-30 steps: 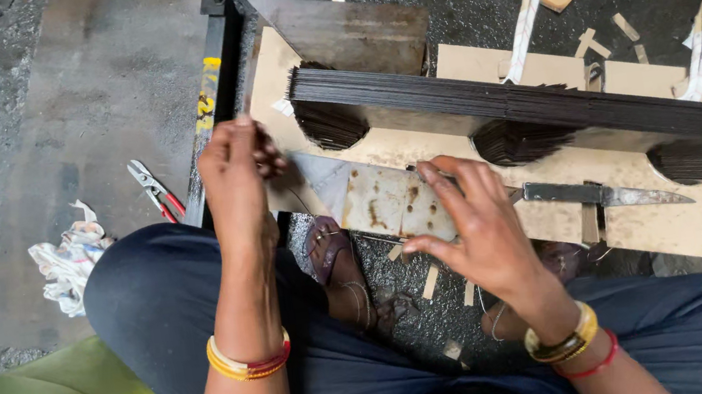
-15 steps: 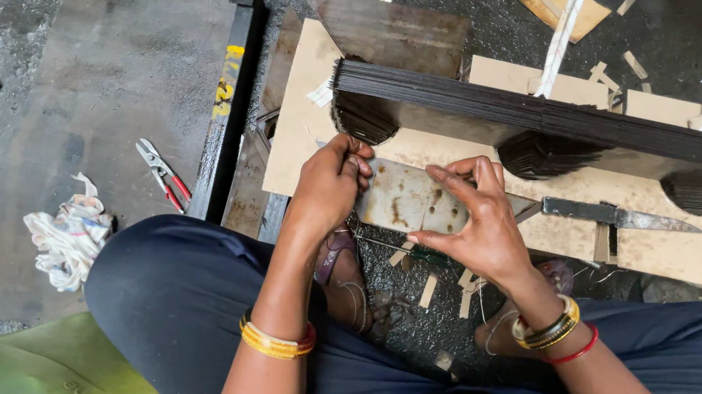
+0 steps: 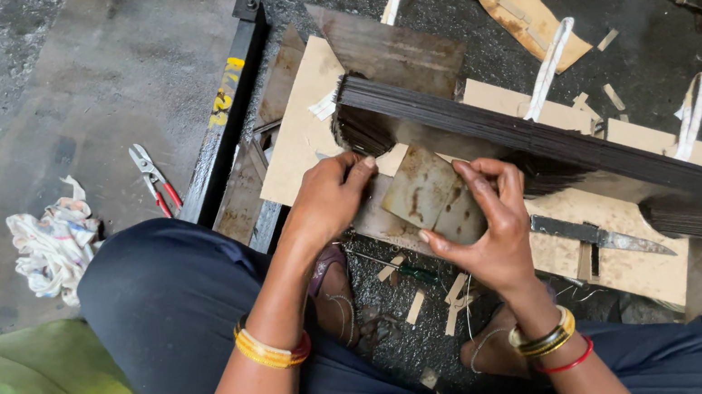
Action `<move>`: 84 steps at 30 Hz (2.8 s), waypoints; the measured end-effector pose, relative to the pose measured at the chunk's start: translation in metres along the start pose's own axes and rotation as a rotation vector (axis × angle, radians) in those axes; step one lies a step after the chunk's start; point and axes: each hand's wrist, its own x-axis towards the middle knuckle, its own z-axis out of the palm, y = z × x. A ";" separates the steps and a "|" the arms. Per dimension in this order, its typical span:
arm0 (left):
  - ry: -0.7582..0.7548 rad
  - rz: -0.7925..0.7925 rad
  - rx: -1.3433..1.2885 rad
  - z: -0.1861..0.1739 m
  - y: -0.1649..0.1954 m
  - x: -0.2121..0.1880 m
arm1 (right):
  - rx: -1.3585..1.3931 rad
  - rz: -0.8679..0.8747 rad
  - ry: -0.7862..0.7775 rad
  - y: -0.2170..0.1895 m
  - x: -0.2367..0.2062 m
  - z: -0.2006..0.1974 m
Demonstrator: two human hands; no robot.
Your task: The person uses a metal file to trim and smooth the edges of a bundle of thin metal strips held in a jig. They repeatedly file the edges, adjust the bundle, and inspect the alignment throughout the process.
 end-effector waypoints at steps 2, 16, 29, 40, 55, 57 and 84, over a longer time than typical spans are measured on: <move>-0.083 -0.125 -0.004 -0.002 0.016 -0.008 | -0.059 -0.050 0.020 -0.006 -0.003 -0.004; 0.373 1.514 0.485 0.021 0.086 -0.072 | 1.248 0.787 0.248 -0.011 -0.034 -0.095; 0.145 0.426 0.746 0.069 0.045 -0.005 | 0.747 0.665 0.312 0.056 0.034 -0.153; 0.112 0.456 0.738 0.065 0.046 -0.010 | 0.354 0.371 0.131 0.063 0.072 -0.110; 0.215 0.416 0.701 0.037 0.034 -0.005 | 0.394 0.386 0.202 0.065 0.062 -0.107; 0.230 0.401 0.694 0.036 0.031 -0.005 | 0.448 0.414 0.253 0.066 0.056 -0.108; 0.337 0.596 0.855 0.011 0.045 0.006 | 0.407 0.390 0.279 0.060 0.075 -0.094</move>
